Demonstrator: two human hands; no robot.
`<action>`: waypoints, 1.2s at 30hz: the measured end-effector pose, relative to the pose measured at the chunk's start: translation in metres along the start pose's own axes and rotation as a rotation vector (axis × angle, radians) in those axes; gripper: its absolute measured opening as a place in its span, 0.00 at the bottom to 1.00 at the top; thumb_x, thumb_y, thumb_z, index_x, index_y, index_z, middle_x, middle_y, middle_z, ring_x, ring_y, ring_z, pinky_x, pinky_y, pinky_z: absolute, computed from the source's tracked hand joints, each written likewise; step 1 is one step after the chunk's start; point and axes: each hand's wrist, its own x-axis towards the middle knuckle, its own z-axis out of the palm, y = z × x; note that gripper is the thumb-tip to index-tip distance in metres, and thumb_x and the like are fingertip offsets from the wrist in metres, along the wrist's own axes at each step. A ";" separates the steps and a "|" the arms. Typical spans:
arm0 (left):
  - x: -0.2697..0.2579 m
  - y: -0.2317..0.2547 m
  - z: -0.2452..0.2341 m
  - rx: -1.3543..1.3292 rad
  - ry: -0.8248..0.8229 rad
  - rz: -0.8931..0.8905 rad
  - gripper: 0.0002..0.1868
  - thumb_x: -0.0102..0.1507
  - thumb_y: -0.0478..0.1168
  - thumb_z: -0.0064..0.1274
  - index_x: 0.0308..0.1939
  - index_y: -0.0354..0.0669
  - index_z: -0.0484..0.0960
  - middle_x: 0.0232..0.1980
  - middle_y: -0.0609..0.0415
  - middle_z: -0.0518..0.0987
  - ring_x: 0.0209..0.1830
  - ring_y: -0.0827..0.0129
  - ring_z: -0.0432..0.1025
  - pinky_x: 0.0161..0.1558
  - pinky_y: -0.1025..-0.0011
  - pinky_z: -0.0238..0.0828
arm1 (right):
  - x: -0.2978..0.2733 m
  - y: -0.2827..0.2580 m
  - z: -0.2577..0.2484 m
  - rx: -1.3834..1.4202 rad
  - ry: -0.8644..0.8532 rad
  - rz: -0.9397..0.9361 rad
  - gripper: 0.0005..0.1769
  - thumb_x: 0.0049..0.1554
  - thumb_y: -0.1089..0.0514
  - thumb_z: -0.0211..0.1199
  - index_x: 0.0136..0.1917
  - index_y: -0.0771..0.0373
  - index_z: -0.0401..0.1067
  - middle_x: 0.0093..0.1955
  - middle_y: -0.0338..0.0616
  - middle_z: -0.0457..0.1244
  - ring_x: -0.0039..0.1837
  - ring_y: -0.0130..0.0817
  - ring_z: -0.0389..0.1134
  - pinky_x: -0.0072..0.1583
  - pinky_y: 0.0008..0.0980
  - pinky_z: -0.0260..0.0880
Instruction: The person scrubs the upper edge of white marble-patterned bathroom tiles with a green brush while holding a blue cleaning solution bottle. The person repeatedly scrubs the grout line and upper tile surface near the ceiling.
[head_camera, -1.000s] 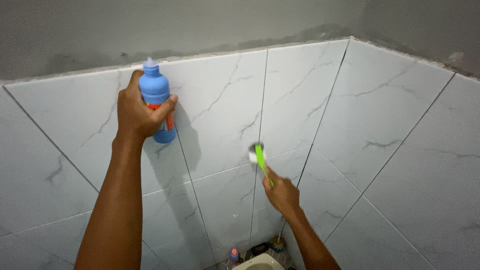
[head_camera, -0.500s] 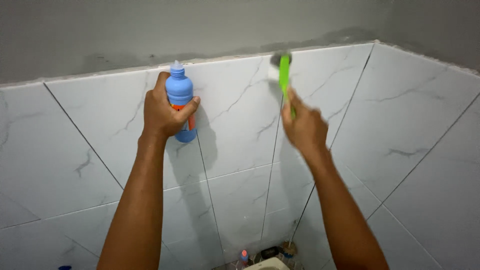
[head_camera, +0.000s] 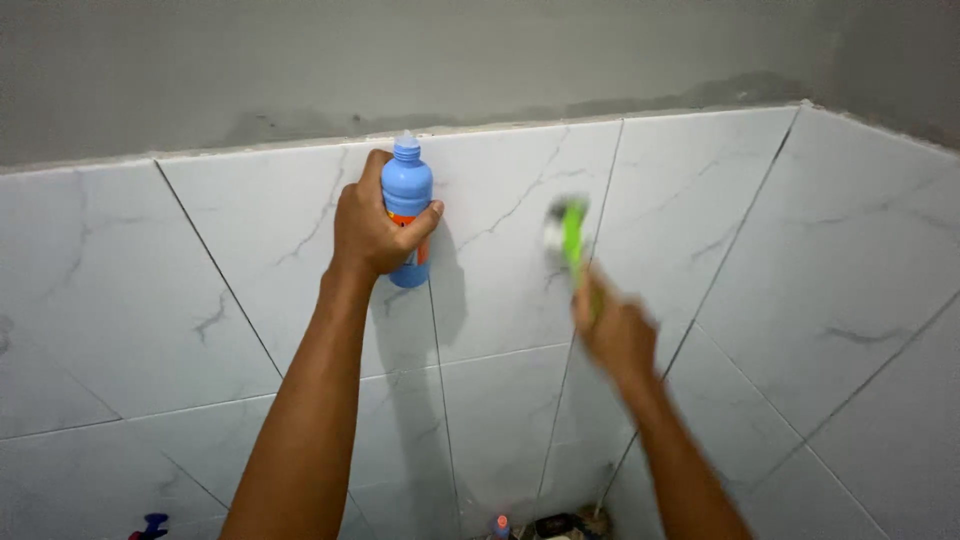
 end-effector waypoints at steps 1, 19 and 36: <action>0.000 0.001 -0.001 0.009 0.001 0.001 0.28 0.55 0.52 0.65 0.50 0.43 0.69 0.32 0.37 0.80 0.33 0.35 0.79 0.40 0.44 0.75 | 0.015 -0.010 -0.016 0.008 -0.002 -0.005 0.29 0.64 0.43 0.49 0.76 0.47 0.66 0.46 0.66 0.71 0.50 0.66 0.74 0.53 0.66 0.72; 0.003 -0.001 0.003 0.185 0.002 -0.026 0.25 0.55 0.57 0.62 0.44 0.50 0.68 0.23 0.59 0.68 0.22 0.51 0.64 0.34 0.56 0.63 | -0.073 0.086 0.121 -0.226 -0.124 -0.088 0.30 0.63 0.41 0.48 0.78 0.38 0.59 0.27 0.41 0.66 0.26 0.38 0.63 0.28 0.40 0.60; -0.003 -0.008 0.007 0.004 0.087 0.005 0.25 0.54 0.52 0.66 0.46 0.47 0.71 0.29 0.41 0.80 0.30 0.39 0.79 0.36 0.48 0.75 | -0.071 0.011 0.100 -0.130 -0.194 -0.049 0.30 0.65 0.51 0.47 0.79 0.53 0.57 0.42 0.64 0.71 0.45 0.61 0.76 0.46 0.59 0.74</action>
